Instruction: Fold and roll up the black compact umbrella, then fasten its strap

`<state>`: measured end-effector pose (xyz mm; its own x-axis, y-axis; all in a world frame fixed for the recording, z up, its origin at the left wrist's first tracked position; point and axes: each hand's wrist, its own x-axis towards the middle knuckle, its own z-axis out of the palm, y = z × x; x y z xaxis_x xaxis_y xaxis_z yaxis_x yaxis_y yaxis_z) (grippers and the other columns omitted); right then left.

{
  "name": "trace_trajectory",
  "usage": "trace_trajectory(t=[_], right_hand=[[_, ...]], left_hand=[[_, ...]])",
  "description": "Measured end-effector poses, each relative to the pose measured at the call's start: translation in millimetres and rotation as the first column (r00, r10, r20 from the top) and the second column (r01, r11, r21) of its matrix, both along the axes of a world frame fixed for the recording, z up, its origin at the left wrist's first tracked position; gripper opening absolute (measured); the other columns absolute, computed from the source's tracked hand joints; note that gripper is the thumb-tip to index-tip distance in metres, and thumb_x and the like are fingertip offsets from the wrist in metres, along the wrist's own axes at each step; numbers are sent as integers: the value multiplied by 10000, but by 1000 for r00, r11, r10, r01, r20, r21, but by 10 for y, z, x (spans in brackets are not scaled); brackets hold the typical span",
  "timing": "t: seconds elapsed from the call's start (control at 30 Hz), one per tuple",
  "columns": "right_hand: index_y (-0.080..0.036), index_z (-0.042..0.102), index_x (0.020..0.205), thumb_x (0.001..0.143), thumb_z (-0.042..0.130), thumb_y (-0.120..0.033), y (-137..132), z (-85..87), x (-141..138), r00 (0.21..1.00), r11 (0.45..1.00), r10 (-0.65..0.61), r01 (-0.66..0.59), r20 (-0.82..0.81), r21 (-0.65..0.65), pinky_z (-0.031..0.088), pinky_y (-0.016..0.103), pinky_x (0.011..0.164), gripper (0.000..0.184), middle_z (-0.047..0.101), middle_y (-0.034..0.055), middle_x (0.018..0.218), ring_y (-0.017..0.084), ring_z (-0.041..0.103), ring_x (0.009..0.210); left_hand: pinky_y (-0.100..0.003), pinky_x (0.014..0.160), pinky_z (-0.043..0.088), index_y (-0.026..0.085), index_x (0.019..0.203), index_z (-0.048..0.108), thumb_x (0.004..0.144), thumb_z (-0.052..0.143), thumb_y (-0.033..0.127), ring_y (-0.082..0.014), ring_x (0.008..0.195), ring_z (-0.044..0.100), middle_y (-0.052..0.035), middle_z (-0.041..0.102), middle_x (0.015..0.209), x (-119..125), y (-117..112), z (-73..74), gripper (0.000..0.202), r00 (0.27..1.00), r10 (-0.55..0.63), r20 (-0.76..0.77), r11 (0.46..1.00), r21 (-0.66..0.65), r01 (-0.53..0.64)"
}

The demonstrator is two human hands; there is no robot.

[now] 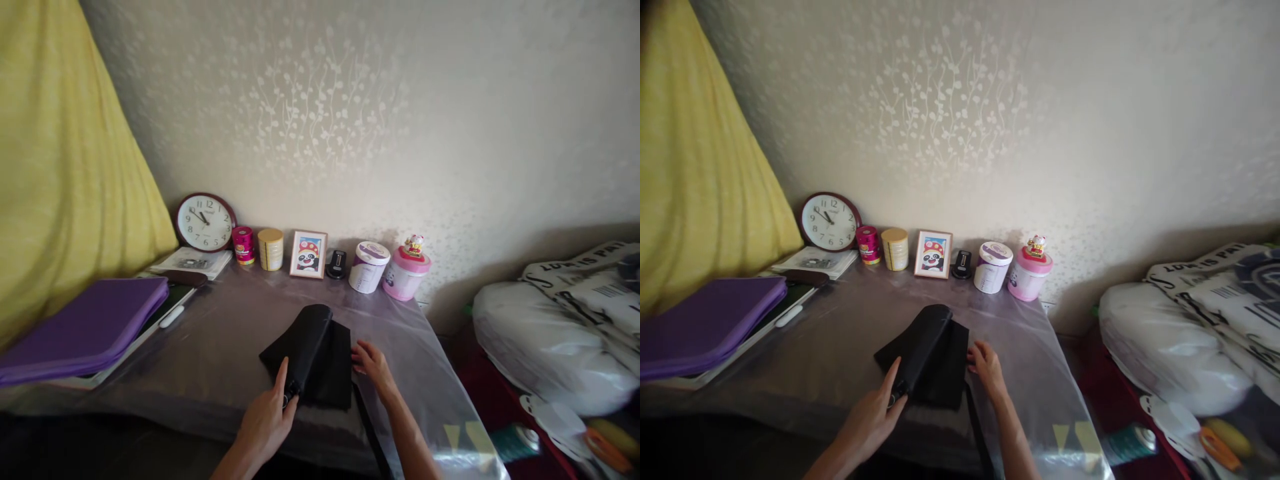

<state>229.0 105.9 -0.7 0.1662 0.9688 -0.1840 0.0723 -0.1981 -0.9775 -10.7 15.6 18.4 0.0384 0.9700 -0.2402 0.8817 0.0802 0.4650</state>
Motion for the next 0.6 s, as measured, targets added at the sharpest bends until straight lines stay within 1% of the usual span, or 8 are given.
trace_trajectory(t=[0.13, 0.23, 0.33, 0.4, 0.43, 0.5, 0.6], right_hand=[[-144, 599, 936, 647, 620, -407, -49, 51, -114, 1000, 999, 3, -2, -29, 34, 504, 249, 520, 391, 631, 27, 714, 161, 615, 651], [-145, 577, 989, 677, 597, -433, -88, 82, -189, 997, 999, 25, -23, -68, 30, 483, 231, 488, 425, 604, 5, 666, 139, 594, 597], [-151, 523, 1080, 690, 584, -447, -139, 83, -267, 998, 998, 62, -62, 13, 18, 437, 219, 403, 494, 571, -20, 606, 135, 564, 515], [-157, 504, 1111, 682, 593, -443, -167, 65, -317, 992, 995, 91, -95, 90, 41, 431, 229, 390, 523, 598, -3, 646, 155, 576, 530], [-162, 508, 1109, 677, 599, -434, -175, 55, -342, 988, 992, 99, -108, 116, 67, 451, 242, 416, 519, 622, 15, 691, 170, 594, 571], [-174, 531, 1091, 678, 599, -412, -176, 39, -391, 985, 983, 97, -118, 143, 141, 497, 272, 517, 482, 654, 44, 792, 196, 620, 680], [-177, 562, 1064, 682, 594, -388, -134, 48, -491, 982, 960, 49, -98, 185, 264, 511, 302, 632, 437, 666, 57, 853, 212, 624, 776]], left_hand=[[-214, 621, 369, 162, 1385, -29, 884, 271, 380, -132, 692, 605, -33, 642, 771, -9, 9, 29, 623, 1000, 13, 16, 999, -41, -12], [-216, 618, 368, 168, 1384, -35, 881, 284, 380, -134, 694, 607, -34, 646, 778, -16, 13, 24, 632, 999, 19, 27, 999, -45, -17], [-219, 623, 371, 176, 1385, -31, 881, 283, 386, -140, 715, 613, -48, 651, 819, -16, 14, 16, 630, 999, 27, 31, 999, -43, -26], [-223, 630, 375, 186, 1385, -25, 880, 283, 391, -148, 733, 618, -53, 655, 838, -11, 11, 22, 626, 999, 34, 33, 999, -38, -33], [-224, 635, 376, 188, 1385, -22, 881, 283, 391, -151, 745, 619, -54, 656, 846, -8, 9, 28, 624, 999, 35, 33, 999, -33, -34], [-223, 634, 374, 181, 1386, -18, 882, 281, 387, -152, 752, 621, -56, 657, 847, -2, 5, 39, 621, 999, 30, 22, 999, -33, -29], [-218, 626, 370, 166, 1386, -20, 884, 280, 382, -149, 744, 619, -63, 656, 849, 0, 1, 38, 623, 1000, 19, 3, 999, -34, -19]])
